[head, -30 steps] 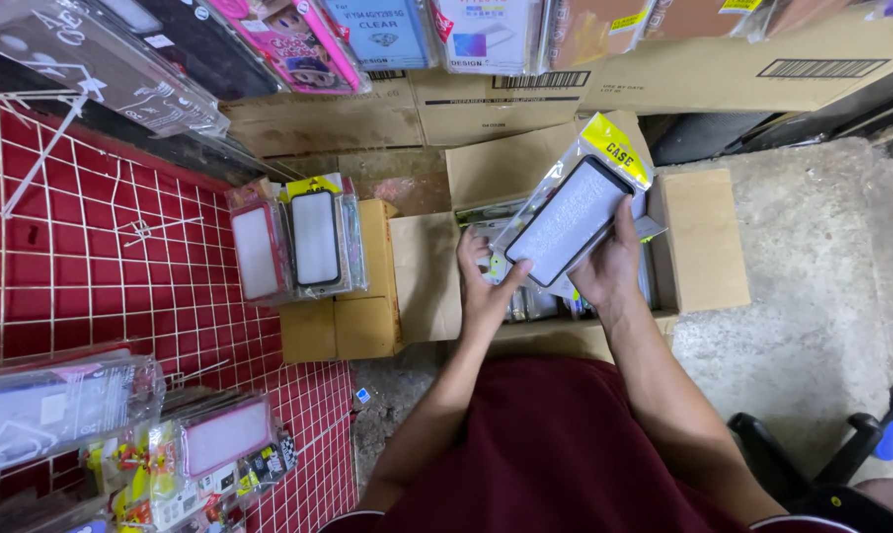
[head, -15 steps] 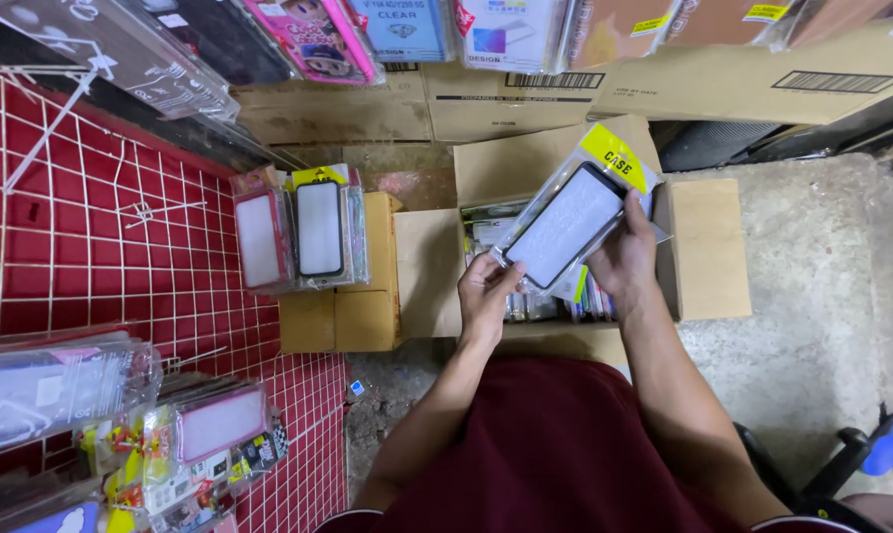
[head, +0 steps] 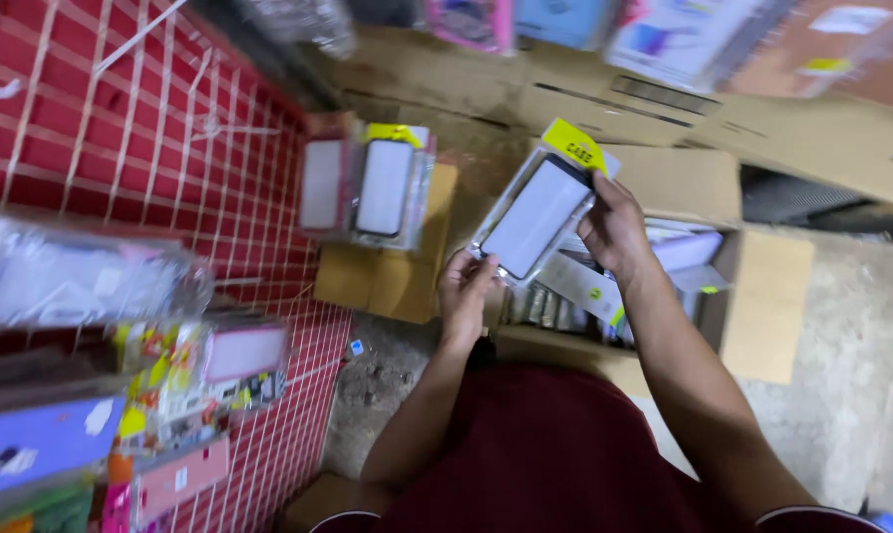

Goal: Inspecting and selecting various phone cases from a box in a stockroom.

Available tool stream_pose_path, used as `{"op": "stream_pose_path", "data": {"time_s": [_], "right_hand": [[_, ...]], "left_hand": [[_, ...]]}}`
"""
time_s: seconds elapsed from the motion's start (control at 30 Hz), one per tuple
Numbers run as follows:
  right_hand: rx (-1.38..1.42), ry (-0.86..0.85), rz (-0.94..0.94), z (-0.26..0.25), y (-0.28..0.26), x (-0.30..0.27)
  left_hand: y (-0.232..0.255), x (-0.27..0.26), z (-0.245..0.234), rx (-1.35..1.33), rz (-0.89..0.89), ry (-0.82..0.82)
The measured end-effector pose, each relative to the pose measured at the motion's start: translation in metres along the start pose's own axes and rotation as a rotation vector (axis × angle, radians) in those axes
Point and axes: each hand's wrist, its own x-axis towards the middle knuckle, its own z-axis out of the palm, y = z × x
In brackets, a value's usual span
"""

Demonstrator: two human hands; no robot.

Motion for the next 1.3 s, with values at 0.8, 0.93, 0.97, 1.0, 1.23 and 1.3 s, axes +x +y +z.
{"op": "stream_pose_path", "data": {"time_s": [0.8, 0.93, 0.97, 1.0, 1.23, 1.3], "right_hand": [[-1.625, 0.566, 0.454, -0.095, 0.188, 0.313], [-1.618, 0.500, 0.370, -0.123, 0.193, 0.325], [-1.683, 0.532, 0.351, -0.125, 0.195, 0.327], [-1.747, 0.564, 0.331, -0.127, 0.196, 0.328], [-2.191, 0.358, 0.094, -0.116, 0.201, 0.319], [-2.238, 0.449, 0.092, -0.095, 0.206, 0.313]], "left_hand": [[0.153, 0.086, -0.180, 0.179, 0.301, 0.510], [0.146, 0.101, -0.191, 0.178, 0.219, 0.515], [0.139, 0.106, -0.197, 0.256, 0.223, 0.535], [0.132, 0.111, -0.203, 0.335, 0.228, 0.555], [0.115, 0.115, -0.212, 0.507, 0.367, 0.579], [0.122, 0.112, -0.209, 0.482, 0.359, 0.586]]}}
